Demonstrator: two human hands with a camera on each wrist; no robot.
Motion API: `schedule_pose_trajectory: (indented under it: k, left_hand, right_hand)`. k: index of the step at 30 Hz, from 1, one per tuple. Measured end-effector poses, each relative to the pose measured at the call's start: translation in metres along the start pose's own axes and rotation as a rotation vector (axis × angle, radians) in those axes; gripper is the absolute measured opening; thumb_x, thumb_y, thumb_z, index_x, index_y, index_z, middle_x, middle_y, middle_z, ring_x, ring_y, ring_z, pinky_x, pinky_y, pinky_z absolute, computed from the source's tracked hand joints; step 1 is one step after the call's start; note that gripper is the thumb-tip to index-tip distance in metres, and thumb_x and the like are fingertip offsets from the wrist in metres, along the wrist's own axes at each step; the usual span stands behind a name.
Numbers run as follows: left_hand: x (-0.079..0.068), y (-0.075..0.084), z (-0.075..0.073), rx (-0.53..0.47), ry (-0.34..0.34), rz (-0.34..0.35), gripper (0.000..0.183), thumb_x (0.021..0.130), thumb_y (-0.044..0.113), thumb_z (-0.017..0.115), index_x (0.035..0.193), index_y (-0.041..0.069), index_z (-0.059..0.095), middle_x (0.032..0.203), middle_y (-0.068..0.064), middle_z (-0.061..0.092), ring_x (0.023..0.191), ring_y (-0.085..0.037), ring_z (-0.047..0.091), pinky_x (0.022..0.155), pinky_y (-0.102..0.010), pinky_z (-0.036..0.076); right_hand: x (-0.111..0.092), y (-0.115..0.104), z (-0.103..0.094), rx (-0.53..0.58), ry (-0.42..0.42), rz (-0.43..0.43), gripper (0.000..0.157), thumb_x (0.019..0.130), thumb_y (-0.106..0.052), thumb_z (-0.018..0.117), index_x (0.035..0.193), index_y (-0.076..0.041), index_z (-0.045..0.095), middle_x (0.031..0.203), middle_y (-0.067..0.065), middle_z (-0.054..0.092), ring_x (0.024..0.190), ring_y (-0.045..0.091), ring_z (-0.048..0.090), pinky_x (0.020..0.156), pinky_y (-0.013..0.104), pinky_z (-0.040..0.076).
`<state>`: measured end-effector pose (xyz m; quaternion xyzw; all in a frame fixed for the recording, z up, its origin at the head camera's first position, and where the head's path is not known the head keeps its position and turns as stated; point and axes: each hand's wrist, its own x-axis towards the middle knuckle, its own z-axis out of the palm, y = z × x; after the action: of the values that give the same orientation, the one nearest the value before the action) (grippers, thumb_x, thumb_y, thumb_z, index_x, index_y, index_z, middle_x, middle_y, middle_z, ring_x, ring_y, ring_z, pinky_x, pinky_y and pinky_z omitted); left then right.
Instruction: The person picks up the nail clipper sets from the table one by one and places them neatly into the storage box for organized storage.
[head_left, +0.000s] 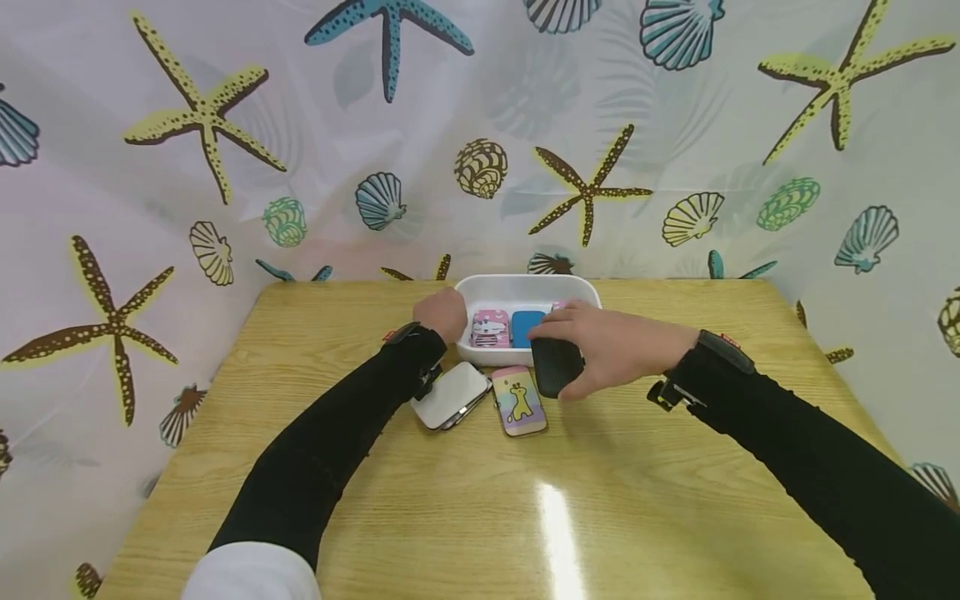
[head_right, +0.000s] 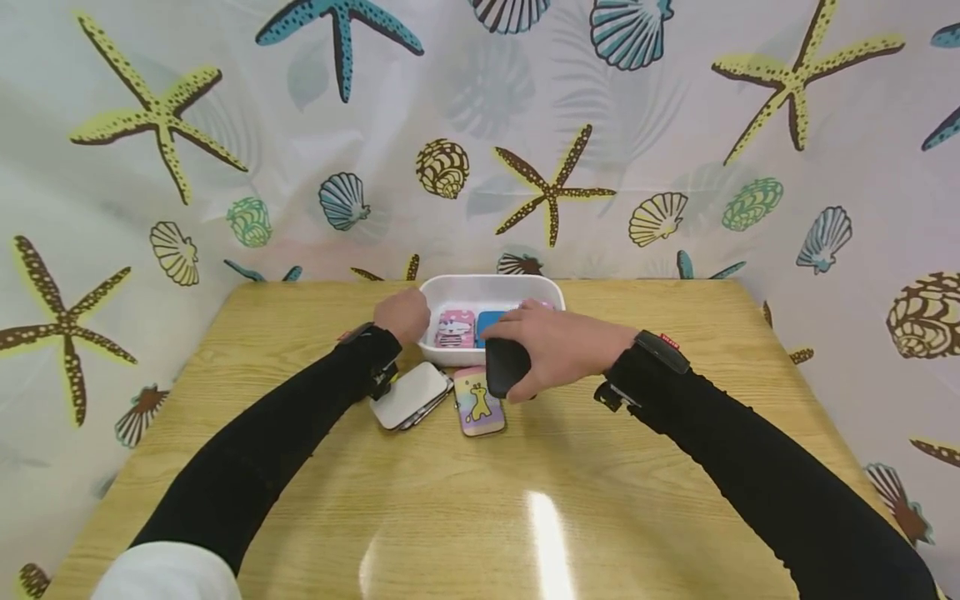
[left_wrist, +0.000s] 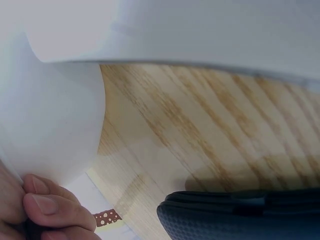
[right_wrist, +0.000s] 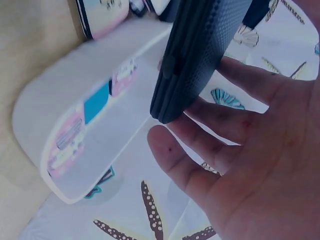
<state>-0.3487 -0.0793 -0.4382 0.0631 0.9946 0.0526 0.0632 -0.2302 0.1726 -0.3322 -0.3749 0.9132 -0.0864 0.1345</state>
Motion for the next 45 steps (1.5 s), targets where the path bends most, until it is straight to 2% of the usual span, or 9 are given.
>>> schedule_pose_trajectory:
  k: [6,13,17,22,27,29,33,45]
  left_hand:
    - [0.001,-0.001,0.002,0.009,0.011,-0.001,0.026,0.105,0.020,0.049,0.111,0.003,0.067,0.097,-0.008,0.068,0.080,-0.022,0.066,0.070,-0.039,0.057]
    - [-0.002,0.002,-0.002,0.001,-0.004,-0.008,0.027,0.105,0.021,0.048,0.114,0.003,0.066,0.099,-0.009,0.069,0.082,-0.021,0.065,0.072,-0.038,0.057]
    - [-0.006,0.002,-0.005,-0.018,-0.010,-0.008,0.026,0.106,0.020,0.048,0.111,0.003,0.067,0.098,-0.009,0.070,0.082,-0.021,0.067,0.072,-0.038,0.057]
    - [-0.007,0.002,-0.004,-0.028,-0.004,-0.004,0.026,0.105,0.020,0.049,0.108,0.004,0.068,0.097,-0.009,0.070,0.083,-0.022,0.067,0.072,-0.038,0.057]
    - [-0.005,0.003,-0.003,-0.024,-0.006,-0.023,0.025,0.105,0.020,0.050,0.110,0.004,0.068,0.101,-0.008,0.070,0.086,-0.022,0.067,0.077,-0.040,0.058]
    - [-0.005,0.003,-0.004,-0.023,-0.015,-0.027,0.026,0.105,0.021,0.050,0.112,0.004,0.068,0.101,-0.008,0.070,0.086,-0.021,0.066,0.077,-0.040,0.058]
    - [-0.005,0.004,-0.005,-0.014,-0.024,-0.026,0.028,0.106,0.022,0.048,0.114,0.003,0.067,0.101,-0.008,0.070,0.084,-0.021,0.067,0.075,-0.039,0.058]
    - [0.000,0.002,0.003,-0.017,0.017,-0.021,0.027,0.105,0.022,0.050,0.113,0.003,0.067,0.101,-0.008,0.070,0.084,-0.021,0.067,0.074,-0.039,0.058]
  right_hand:
    - [0.030,0.015,-0.014,0.005,0.039,0.004,0.084,0.077,-0.049,0.082,0.149,-0.021,0.049,0.150,0.005,0.047,0.132,0.028,0.040,0.095,0.041,0.046]
    - [0.064,0.033,-0.020,0.016,0.022,0.029,0.084,0.079,-0.044,0.083,0.149,-0.015,0.048,0.150,0.008,0.049,0.132,0.029,0.042,0.097,0.042,0.045]
    - [0.083,0.044,-0.015,-0.008,-0.024,0.084,0.085,0.081,-0.045,0.081,0.153,-0.019,0.044,0.152,0.009,0.046,0.135,0.031,0.041,0.097,0.043,0.045]
    - [0.104,0.053,-0.003,-0.007,-0.093,0.115,0.086,0.083,-0.043,0.080,0.154,-0.014,0.040,0.151,0.012,0.048,0.131,0.030,0.046,0.102,0.044,0.044]
    - [0.120,0.060,0.013,-0.046,-0.114,0.150,0.086,0.082,-0.044,0.080,0.153,-0.014,0.043,0.148,0.009,0.052,0.124,0.025,0.052,0.104,0.043,0.043]
    - [0.125,0.064,0.018,-0.076,-0.117,0.165,0.085,0.081,-0.047,0.080,0.152,-0.016,0.044,0.147,0.007,0.054,0.123,0.024,0.053,0.105,0.043,0.043]
    - [0.128,0.068,0.024,-0.125,-0.131,0.163,0.084,0.080,-0.048,0.080,0.151,-0.017,0.047,0.148,0.007,0.053,0.131,0.026,0.052,0.110,0.044,0.040]
    - [0.124,0.060,0.024,-0.129,-0.134,0.104,0.076,0.079,-0.036,0.084,0.145,-0.013,0.053,0.143,0.013,0.057,0.129,0.029,0.054,0.109,0.044,0.041]
